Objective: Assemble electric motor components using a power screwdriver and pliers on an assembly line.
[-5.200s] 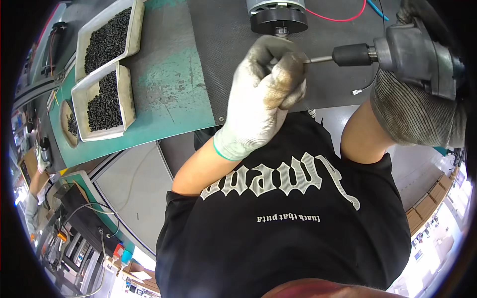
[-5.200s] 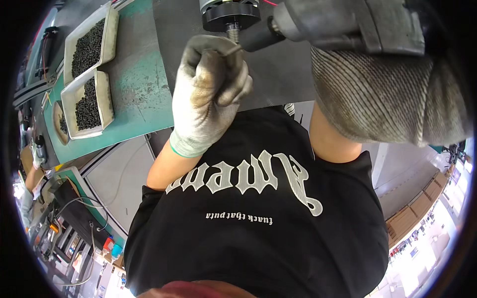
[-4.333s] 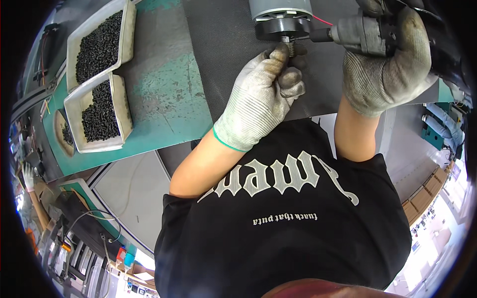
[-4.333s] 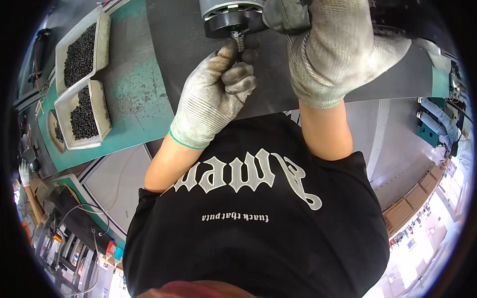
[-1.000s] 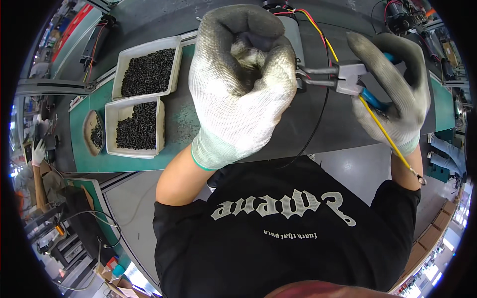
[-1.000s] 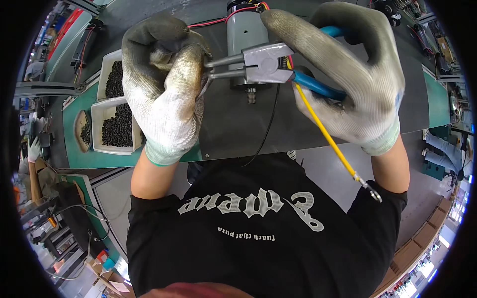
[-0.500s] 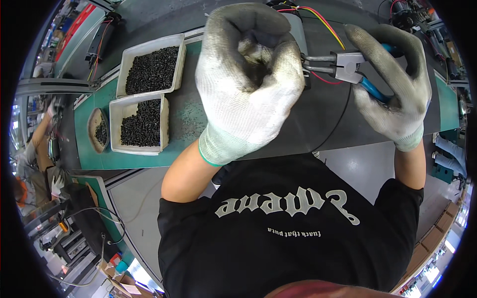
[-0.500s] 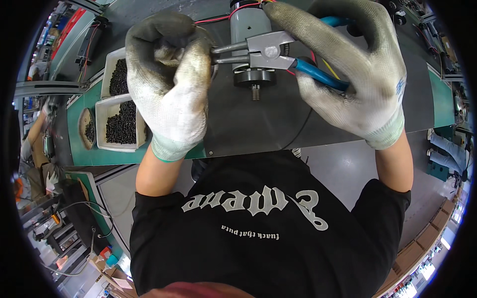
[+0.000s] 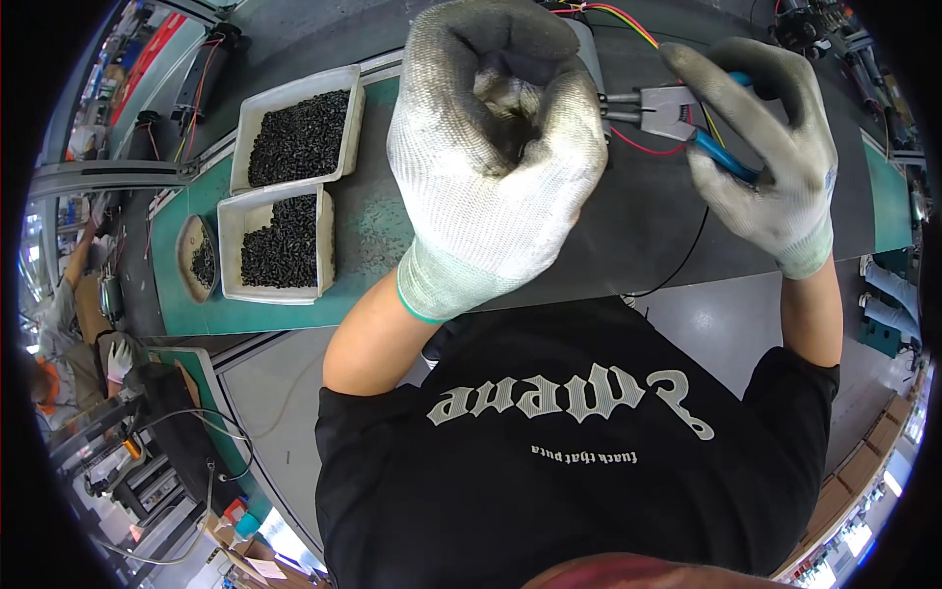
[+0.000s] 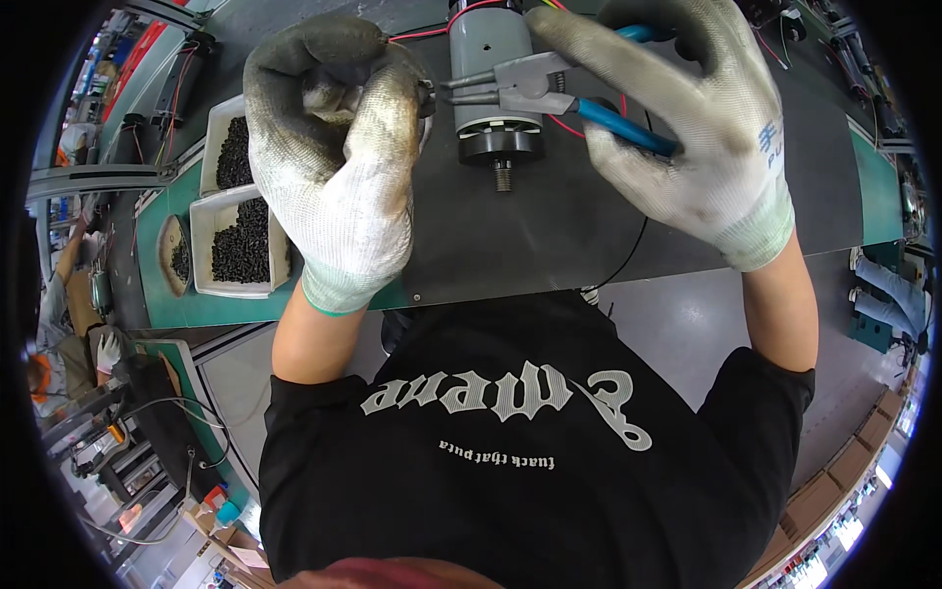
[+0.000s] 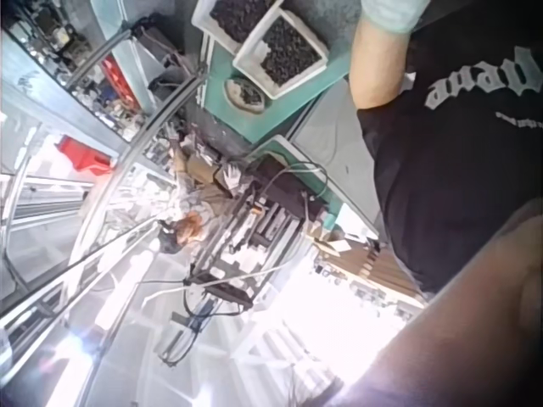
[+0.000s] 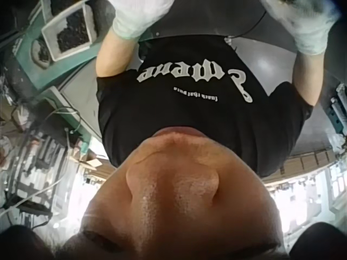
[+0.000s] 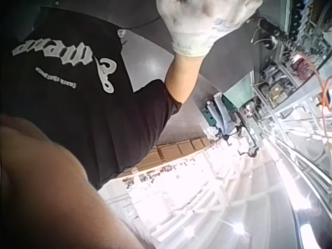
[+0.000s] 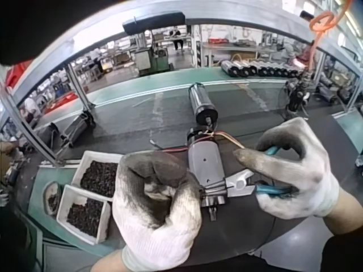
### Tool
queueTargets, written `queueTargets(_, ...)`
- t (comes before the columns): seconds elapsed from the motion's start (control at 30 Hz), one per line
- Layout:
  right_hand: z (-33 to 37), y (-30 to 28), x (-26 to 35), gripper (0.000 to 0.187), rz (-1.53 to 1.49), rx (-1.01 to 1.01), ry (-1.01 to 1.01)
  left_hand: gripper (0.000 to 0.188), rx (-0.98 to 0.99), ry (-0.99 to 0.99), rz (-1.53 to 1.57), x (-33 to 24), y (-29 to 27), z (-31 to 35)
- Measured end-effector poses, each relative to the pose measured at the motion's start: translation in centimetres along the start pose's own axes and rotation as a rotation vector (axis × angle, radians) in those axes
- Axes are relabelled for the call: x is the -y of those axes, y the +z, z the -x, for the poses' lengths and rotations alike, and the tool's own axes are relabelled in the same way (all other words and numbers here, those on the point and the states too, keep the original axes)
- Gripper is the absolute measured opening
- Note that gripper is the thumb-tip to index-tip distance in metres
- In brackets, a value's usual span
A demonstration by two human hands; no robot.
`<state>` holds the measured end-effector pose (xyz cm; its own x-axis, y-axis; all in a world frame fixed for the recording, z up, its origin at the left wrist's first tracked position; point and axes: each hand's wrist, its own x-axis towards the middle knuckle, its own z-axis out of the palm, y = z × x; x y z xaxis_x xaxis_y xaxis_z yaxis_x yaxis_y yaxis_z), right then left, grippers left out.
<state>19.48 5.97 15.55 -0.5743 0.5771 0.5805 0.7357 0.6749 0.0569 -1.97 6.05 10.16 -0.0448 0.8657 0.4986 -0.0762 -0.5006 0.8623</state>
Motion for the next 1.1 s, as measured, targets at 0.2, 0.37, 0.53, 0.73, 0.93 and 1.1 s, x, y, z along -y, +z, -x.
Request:
queueTargets(0.2,0.0,-0.9,-0.1,0.054,-0.117,-0.036,-0.011,0.026,-0.020,-0.019,-0.009,-0.1,0.5,-0.2)
queueTargets(0.37,-0.1,-0.3,-0.1,0.055,-0.066,-0.027,0.015,0.024,-0.031,-0.037,-0.018,-0.3,0.6,-0.1)
queueTargets(0.53,-0.2,-0.4,-0.3,0.056,-0.013,-0.004,0.020,0.023,-0.048,-0.052,-0.022,-0.4,1.0,-0.2)
queueTargets(0.73,-0.1,-0.2,-0.3,0.056,-0.059,-0.011,0.034,0.021,-0.064,-0.074,-0.031,-0.7,1.1,-0.1)
queueTargets(0.93,-1.0,-0.1,-0.2,0.039,-0.036,-0.065,-0.099,0.019,-0.092,-0.099,-0.054,-0.6,2.4,0.3)
queueTargets(1.1,-1.9,-1.5,1.5,0.046,0.005,0.032,0.059,0.018,-0.091,-0.121,-0.049,-0.9,2.6,0.0)
